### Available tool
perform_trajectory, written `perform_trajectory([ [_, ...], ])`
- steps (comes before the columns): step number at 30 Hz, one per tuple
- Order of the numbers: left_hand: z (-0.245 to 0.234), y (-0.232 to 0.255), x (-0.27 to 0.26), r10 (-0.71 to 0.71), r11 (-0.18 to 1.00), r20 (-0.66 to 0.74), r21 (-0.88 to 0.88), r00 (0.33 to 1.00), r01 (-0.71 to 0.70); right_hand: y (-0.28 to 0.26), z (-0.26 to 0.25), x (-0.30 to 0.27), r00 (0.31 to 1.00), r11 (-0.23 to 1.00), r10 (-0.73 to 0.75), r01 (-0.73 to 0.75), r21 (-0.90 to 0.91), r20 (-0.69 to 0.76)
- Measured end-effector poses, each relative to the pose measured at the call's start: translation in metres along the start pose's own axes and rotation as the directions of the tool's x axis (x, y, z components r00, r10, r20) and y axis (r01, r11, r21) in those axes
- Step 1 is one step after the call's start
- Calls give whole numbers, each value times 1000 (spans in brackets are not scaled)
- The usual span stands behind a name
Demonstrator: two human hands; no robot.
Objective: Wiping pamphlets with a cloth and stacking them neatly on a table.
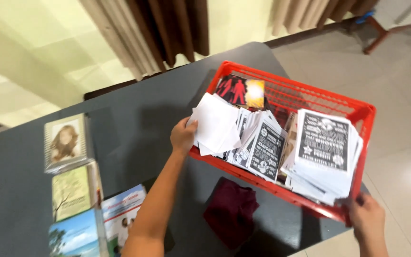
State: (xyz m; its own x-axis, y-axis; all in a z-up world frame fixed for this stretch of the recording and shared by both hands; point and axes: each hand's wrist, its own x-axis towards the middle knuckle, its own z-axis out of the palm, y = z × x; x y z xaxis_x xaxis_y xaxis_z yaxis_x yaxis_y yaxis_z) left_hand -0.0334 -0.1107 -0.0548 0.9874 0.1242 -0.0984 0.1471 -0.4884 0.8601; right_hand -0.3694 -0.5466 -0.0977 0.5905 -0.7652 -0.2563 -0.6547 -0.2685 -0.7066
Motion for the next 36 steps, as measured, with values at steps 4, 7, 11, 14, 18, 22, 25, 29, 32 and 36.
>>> perform_trajectory([
  [4,47,15,36,90,995,54,33,994,-92,47,-1,-31,991,932,135,-134,337,21],
  [7,71,47,48,106,992,106,59,989,-113,62,5,-49,980,857,180,-197,477,81],
  [11,88,71,61,143,987,112,57,983,-150,57,27,-70,965,787,247,-250,565,83],
  [14,96,81,73,162,984,122,59,979,-170,73,53,-75,970,763,242,-206,613,24],
  [18,109,74,104,209,971,146,89,967,-224,92,85,-74,993,621,95,1,784,-76],
  [22,98,75,111,358,913,192,134,914,-386,102,87,-79,986,643,150,-38,765,-77],
  [25,65,117,72,561,634,406,349,721,-690,125,82,-68,994,577,96,-102,810,57],
  [29,40,154,17,492,280,758,330,430,-902,97,76,-80,994,609,74,-104,786,74],
  [32,52,136,22,373,231,826,358,423,-905,66,70,-88,997,585,72,-62,809,25],
  [36,54,131,28,337,217,857,332,389,-918,79,66,-82,993,612,77,-115,782,87],
])
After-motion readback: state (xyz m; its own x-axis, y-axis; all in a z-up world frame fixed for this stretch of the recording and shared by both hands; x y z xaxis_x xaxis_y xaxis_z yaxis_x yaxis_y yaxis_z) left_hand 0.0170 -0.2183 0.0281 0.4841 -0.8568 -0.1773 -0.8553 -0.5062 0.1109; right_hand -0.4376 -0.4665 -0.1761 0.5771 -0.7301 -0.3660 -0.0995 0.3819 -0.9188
